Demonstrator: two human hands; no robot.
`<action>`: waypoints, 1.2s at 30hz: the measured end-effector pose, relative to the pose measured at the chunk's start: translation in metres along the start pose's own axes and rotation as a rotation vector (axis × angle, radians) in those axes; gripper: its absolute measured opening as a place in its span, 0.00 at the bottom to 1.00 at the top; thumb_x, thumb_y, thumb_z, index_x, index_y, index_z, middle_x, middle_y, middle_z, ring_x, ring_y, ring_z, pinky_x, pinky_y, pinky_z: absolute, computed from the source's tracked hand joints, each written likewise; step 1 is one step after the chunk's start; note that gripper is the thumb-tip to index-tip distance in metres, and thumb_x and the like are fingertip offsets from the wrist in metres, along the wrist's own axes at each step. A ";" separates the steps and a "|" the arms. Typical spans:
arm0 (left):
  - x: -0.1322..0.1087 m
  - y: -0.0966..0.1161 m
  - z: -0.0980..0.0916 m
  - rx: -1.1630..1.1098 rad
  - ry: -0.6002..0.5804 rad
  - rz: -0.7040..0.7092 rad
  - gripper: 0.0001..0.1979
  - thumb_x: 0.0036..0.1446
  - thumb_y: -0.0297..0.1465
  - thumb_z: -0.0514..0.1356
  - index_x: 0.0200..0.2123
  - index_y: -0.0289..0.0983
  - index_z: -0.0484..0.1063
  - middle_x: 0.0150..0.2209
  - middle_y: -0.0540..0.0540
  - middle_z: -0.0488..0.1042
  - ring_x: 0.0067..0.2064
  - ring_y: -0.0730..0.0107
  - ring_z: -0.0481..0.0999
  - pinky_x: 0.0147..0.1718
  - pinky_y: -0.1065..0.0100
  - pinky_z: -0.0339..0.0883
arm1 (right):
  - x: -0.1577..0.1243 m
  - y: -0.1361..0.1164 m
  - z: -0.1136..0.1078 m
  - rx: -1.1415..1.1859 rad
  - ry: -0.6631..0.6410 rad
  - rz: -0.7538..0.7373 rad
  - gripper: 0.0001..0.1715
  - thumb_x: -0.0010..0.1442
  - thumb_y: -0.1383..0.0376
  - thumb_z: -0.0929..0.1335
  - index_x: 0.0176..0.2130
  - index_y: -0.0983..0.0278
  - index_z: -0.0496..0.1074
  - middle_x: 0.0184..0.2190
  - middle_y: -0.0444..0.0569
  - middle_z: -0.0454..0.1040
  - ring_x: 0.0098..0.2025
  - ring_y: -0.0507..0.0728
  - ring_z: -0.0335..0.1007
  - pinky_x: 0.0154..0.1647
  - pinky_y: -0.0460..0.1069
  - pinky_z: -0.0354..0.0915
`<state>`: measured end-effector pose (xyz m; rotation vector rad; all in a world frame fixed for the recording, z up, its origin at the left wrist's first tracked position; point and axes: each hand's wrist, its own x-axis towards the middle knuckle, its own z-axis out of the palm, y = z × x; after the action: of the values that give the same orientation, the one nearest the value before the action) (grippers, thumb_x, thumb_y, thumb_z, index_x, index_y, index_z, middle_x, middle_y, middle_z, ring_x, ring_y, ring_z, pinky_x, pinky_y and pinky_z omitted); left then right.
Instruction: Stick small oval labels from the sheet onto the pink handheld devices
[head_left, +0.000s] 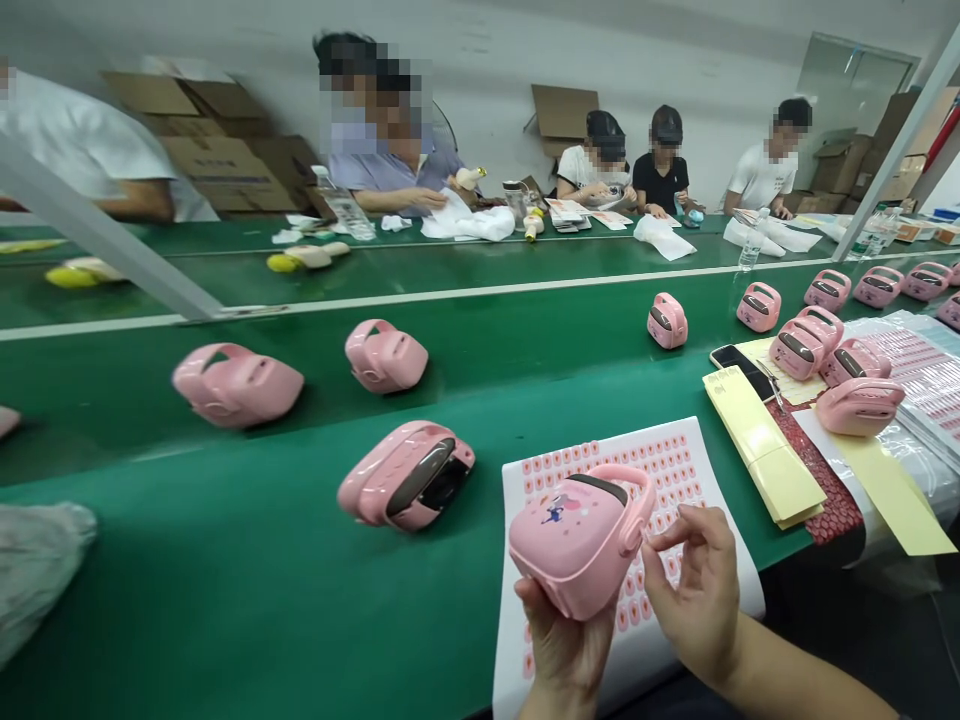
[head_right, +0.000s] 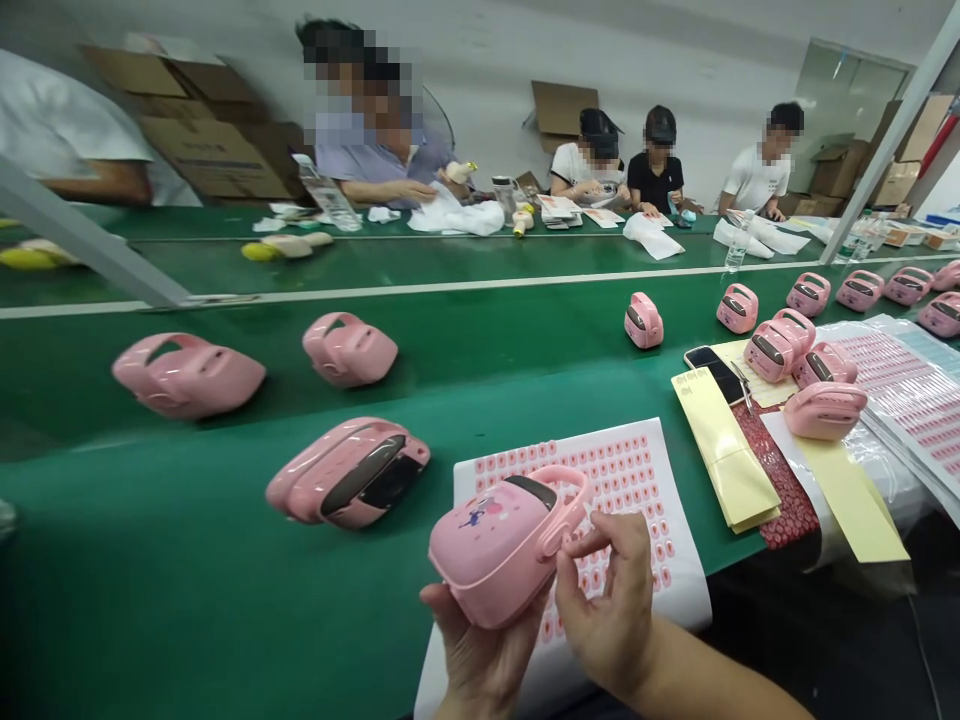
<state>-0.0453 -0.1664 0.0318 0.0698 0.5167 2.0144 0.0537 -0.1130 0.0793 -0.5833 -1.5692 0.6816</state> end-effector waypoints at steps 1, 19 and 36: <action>0.000 0.000 0.000 -0.009 0.007 0.005 0.31 0.38 0.51 0.67 0.49 0.51 0.72 0.51 0.48 0.75 0.57 0.53 0.67 0.49 0.59 0.68 | -0.001 -0.001 0.001 -0.006 0.010 -0.008 0.26 0.56 0.74 0.64 0.51 0.55 0.59 0.29 0.43 0.64 0.29 0.53 0.65 0.32 0.50 0.68; 0.000 -0.009 -0.005 -0.275 -0.523 -0.070 0.26 0.56 0.45 0.56 0.57 0.44 0.64 0.55 0.40 0.70 0.56 0.55 0.68 0.56 0.57 0.58 | 0.009 -0.006 0.011 0.028 0.170 -0.330 0.25 0.59 0.77 0.65 0.53 0.61 0.60 0.29 0.44 0.64 0.26 0.51 0.64 0.24 0.46 0.69; 0.001 -0.007 0.003 -0.335 -0.602 -0.095 0.29 0.59 0.44 0.52 0.60 0.39 0.59 0.57 0.38 0.67 0.60 0.56 0.63 0.59 0.57 0.52 | 0.013 -0.007 0.013 0.023 0.171 -0.376 0.25 0.57 0.78 0.65 0.53 0.65 0.62 0.30 0.45 0.64 0.26 0.50 0.64 0.22 0.44 0.68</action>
<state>-0.0388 -0.1615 0.0318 0.4219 -0.1950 1.8403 0.0392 -0.1096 0.0926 -0.3063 -1.4560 0.3551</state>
